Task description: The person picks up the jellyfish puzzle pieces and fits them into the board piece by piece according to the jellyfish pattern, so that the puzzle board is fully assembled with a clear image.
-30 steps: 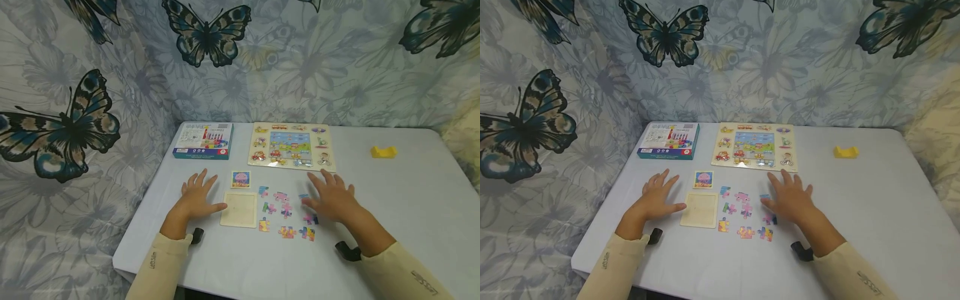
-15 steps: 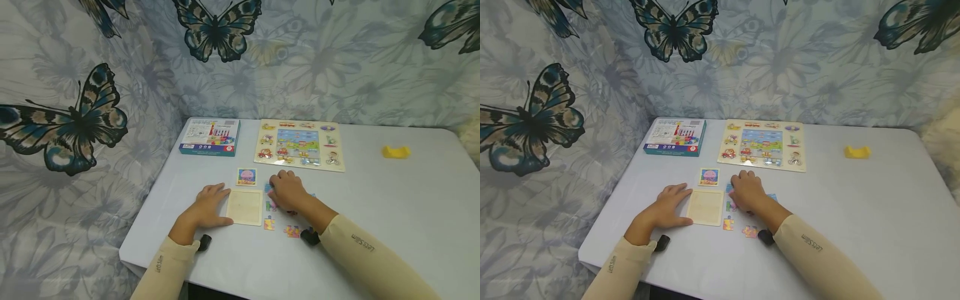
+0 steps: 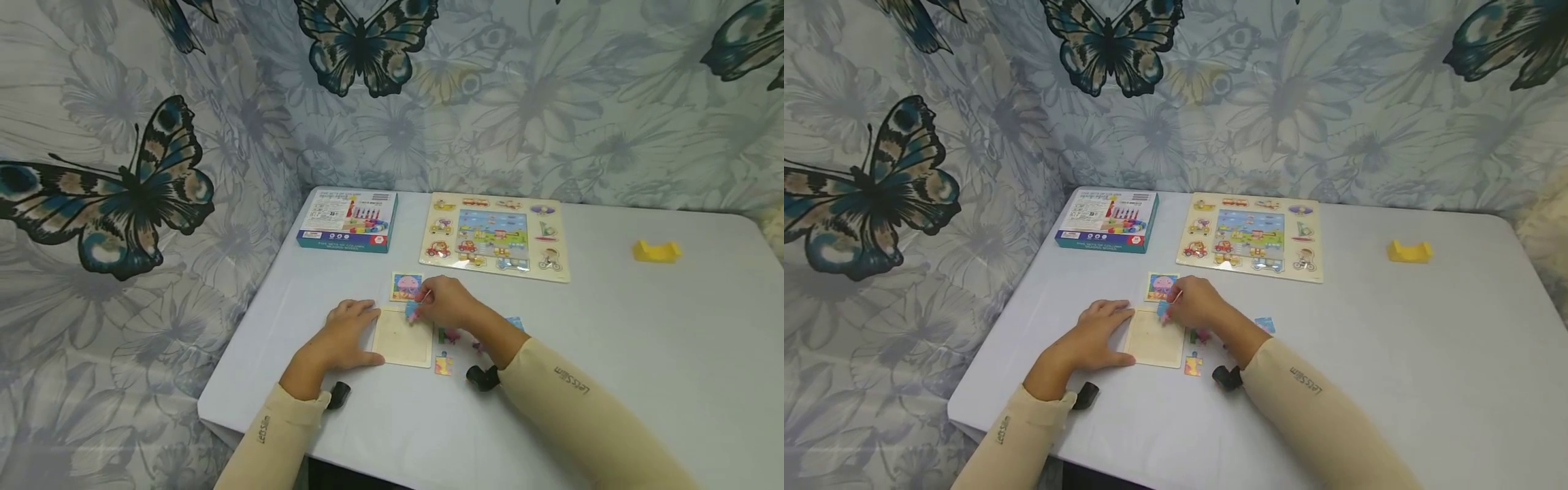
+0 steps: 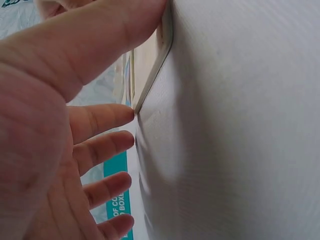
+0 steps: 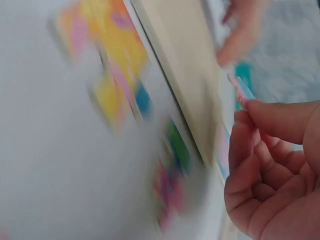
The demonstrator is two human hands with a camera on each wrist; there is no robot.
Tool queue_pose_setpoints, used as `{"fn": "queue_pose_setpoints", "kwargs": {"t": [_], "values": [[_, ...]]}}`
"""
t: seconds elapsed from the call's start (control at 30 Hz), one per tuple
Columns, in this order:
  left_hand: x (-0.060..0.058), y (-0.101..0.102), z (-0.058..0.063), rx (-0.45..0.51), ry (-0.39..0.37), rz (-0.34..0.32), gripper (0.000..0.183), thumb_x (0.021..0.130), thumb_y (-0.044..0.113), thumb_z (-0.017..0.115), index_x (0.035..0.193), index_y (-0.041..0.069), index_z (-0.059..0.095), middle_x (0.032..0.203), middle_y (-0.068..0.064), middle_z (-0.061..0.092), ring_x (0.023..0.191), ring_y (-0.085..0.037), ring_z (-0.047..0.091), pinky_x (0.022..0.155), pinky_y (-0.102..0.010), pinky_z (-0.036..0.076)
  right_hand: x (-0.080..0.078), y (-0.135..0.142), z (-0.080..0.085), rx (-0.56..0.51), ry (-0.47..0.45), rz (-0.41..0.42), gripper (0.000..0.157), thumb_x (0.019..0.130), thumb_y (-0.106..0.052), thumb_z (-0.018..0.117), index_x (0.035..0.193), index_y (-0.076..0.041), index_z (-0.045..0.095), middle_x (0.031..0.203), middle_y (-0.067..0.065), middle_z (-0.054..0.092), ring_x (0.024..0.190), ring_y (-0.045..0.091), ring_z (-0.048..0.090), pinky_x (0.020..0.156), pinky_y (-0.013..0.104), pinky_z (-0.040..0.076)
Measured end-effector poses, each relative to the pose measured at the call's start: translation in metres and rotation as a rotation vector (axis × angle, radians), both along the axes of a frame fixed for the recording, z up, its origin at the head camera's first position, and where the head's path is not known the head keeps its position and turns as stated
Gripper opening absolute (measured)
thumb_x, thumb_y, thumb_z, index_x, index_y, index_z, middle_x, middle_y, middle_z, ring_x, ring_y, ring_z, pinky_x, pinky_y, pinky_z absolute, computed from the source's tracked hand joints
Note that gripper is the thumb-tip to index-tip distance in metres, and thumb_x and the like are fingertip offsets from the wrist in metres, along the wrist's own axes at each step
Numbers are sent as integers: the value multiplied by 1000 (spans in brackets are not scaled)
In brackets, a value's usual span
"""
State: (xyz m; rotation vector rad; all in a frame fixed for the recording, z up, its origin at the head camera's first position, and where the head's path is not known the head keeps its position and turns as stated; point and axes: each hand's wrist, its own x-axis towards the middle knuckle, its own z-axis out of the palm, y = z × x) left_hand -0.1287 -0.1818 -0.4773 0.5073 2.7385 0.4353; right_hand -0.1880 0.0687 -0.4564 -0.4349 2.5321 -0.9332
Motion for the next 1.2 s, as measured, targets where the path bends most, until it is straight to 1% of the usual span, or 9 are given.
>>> {"fn": "queue_pose_setpoints", "kwargs": {"t": [0.1,0.27,0.37,0.5,0.7,0.83,0.97,1.1,1.2], "values": [[1,-1,-2,-1,-1,-8,94,78,56,84,154,17,46,163,-4,35,150,-31,28,121,-56,25,6,-20,-7,27,22,43,6,93,-18,74,91,-14,69,83,1,62,75,16,57,65,28,47],[2,1,-2,23,5,-31,94,79,56,84,154,15,46,163,-5,37,149,-31,30,120,-56,26,12,-39,-18,69,99,69,12,92,-18,76,83,-15,69,78,-3,60,73,15,55,66,28,46],[2,3,-2,34,9,-39,94,79,55,84,154,13,46,162,-5,37,148,-31,30,120,-56,26,10,-42,-20,80,116,55,10,92,-20,77,89,-14,70,83,-1,60,78,16,54,71,30,47],[2,4,-2,47,25,-63,93,79,53,84,154,13,46,160,-3,41,147,-29,33,120,-55,27,8,-46,-20,111,144,39,18,91,-24,79,99,-11,69,86,0,60,80,17,54,75,32,48],[4,5,2,20,66,-108,86,79,52,85,152,20,52,157,-3,47,141,-29,41,117,-55,30,7,-44,-15,143,170,66,21,91,-26,78,102,-10,70,87,0,62,80,17,55,77,34,49],[5,7,3,-49,69,-119,85,80,57,82,152,22,52,159,-1,45,140,-29,42,117,-54,31,5,-22,-6,177,153,52,21,93,-24,75,109,-10,72,96,3,65,88,20,59,83,38,52],[5,9,5,-80,53,-115,87,82,57,81,154,21,48,161,-1,42,142,-29,40,118,-54,30,2,20,3,252,129,15,23,92,-21,75,110,-8,72,104,8,67,97,26,63,92,45,52],[6,8,7,-101,43,-100,87,83,55,81,155,20,47,162,-1,40,144,-29,38,120,-53,27,1,57,5,317,72,-13,22,89,-22,79,106,-9,72,103,8,67,94,26,60,89,45,51],[6,7,8,-116,46,-89,86,82,54,81,154,19,48,162,-1,40,145,-29,37,121,-53,26,5,70,2,324,34,-2,24,87,-24,82,104,-9,72,98,7,64,89,24,56,84,42,50]]}}
